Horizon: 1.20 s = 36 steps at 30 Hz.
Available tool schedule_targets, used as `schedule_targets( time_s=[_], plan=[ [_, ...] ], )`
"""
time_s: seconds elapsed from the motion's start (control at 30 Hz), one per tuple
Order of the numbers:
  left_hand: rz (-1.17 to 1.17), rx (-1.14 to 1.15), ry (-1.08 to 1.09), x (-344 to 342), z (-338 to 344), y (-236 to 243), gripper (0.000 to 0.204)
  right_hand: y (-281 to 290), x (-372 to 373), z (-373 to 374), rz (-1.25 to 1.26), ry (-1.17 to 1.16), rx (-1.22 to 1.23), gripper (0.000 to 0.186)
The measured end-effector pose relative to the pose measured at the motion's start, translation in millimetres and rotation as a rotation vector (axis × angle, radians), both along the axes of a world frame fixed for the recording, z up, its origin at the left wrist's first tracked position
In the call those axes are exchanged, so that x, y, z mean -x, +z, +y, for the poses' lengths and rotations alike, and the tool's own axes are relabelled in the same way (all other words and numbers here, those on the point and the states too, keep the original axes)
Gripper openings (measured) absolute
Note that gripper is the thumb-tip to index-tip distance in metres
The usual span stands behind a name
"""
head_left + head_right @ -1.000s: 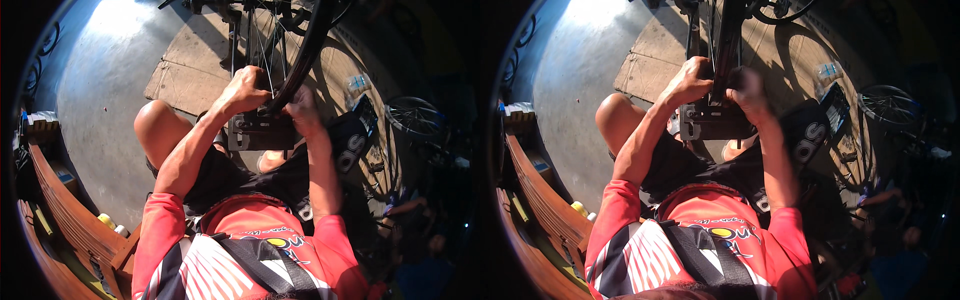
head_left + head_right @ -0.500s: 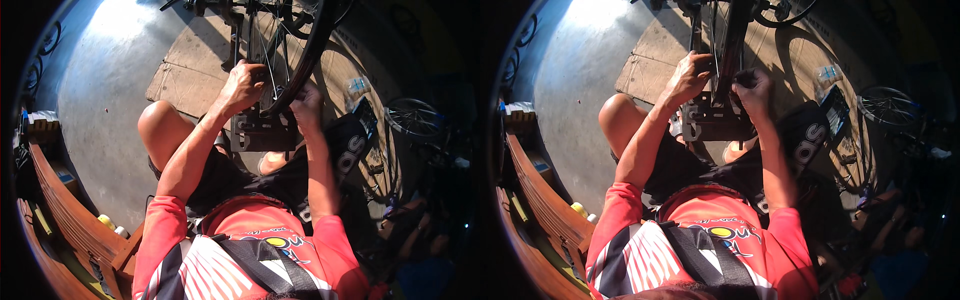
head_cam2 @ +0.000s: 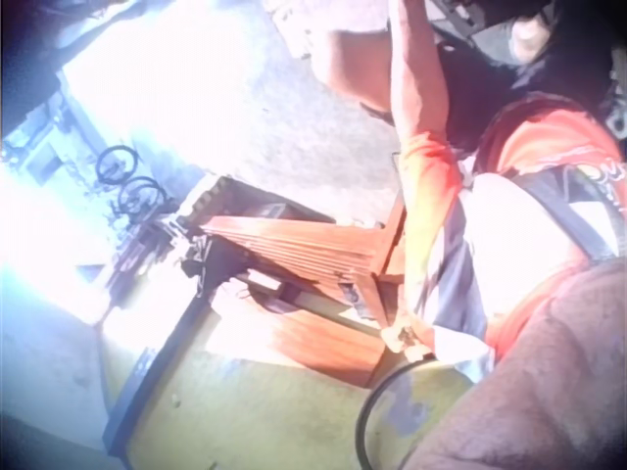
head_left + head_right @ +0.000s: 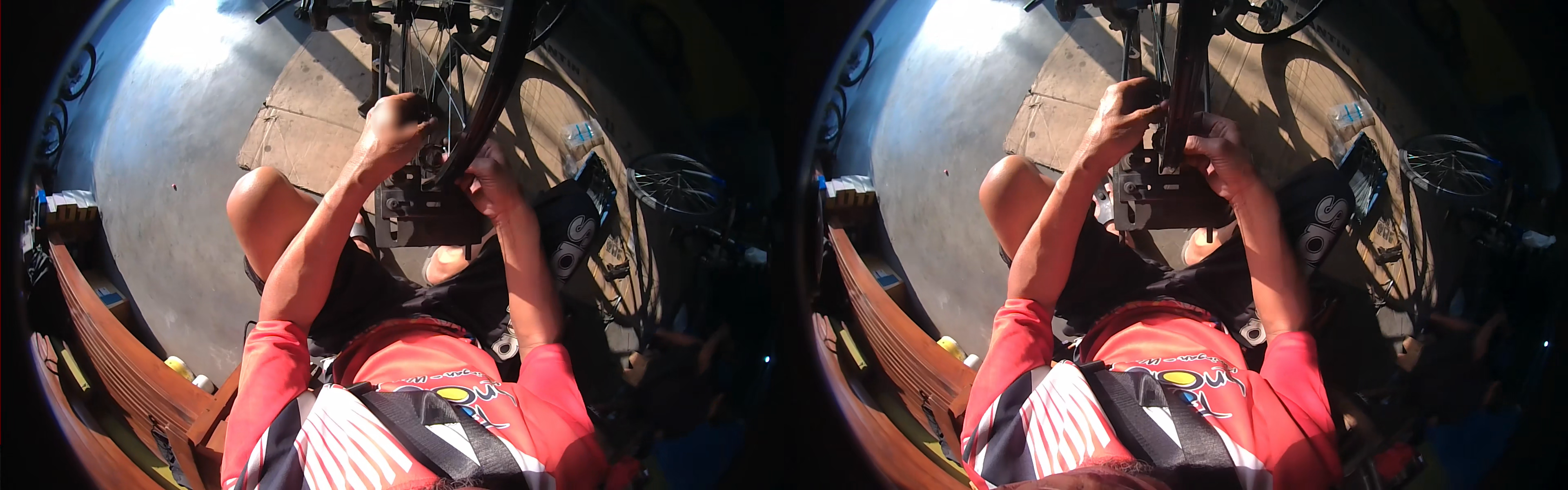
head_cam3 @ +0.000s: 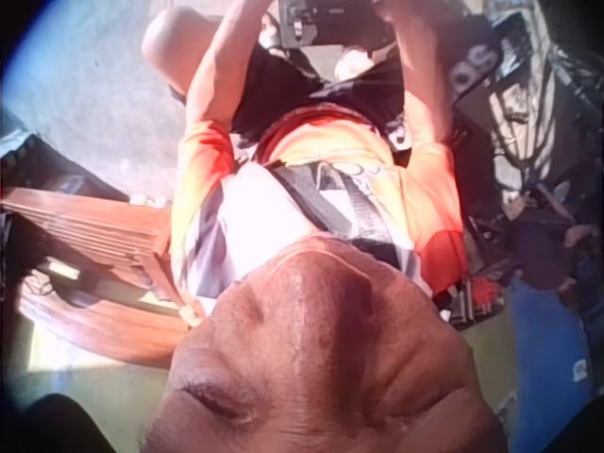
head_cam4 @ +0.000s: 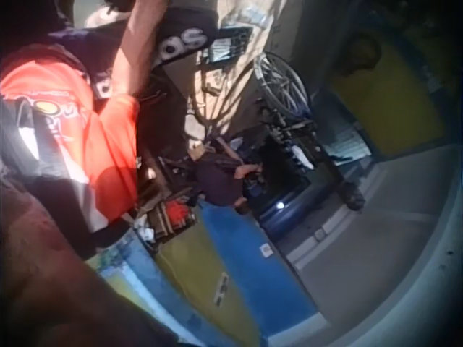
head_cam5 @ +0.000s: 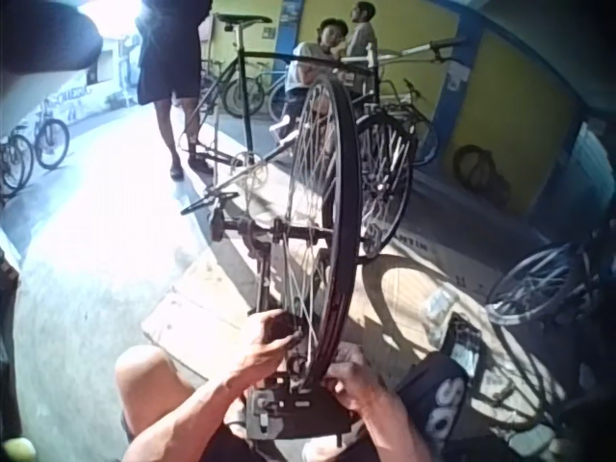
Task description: True and align a bicycle wheel using a truing stand and spoke wrench.
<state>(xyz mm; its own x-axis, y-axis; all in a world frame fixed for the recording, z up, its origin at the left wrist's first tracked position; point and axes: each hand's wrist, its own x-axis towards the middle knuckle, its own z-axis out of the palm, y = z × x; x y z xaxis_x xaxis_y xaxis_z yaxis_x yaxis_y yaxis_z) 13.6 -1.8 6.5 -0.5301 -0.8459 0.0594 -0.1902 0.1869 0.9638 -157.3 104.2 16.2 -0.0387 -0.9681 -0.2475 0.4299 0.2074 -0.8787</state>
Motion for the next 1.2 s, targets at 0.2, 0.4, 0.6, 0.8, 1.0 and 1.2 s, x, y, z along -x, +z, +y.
schedule_targets(
  time_s=[0.2, 0.4, 0.6, 0.8, 1.0, 1.2],
  plan=[
    [0.153, -0.074, 0.065, -0.6, 7.1, 7.5, 0.023, -20.4, 5.1, -6.0, -0.429, 0.195, 0.089, 0.036],
    [0.288, 0.128, 0.120, 4.4, 0.1, -19.8, 0.023, -34.2, 12.8, -14.9, -0.413, 0.276, 0.006, 0.031],
    [-0.089, 0.459, 0.056, -10.0, -37.5, -82.7, 0.019, -25.0, 8.5, -17.5, -0.185, 0.188, -0.056, 0.026],
    [0.099, 0.127, 0.157, 0.1, -48.9, -104.4, 0.043, -5.1, 3.5, -15.6, 0.148, 0.103, -0.096, 0.016],
    [0.401, -0.076, -0.039, 5.2, -23.4, -58.9, 0.013, -9.2, -8.5, -31.8, 0.814, 0.059, -0.121, 0.008],
    [0.068, 0.356, 0.258, 11.6, -9.4, -28.4, 0.045, -6.1, -10.8, -23.8, 0.517, 0.121, 0.089, 0.021]
  ],
)
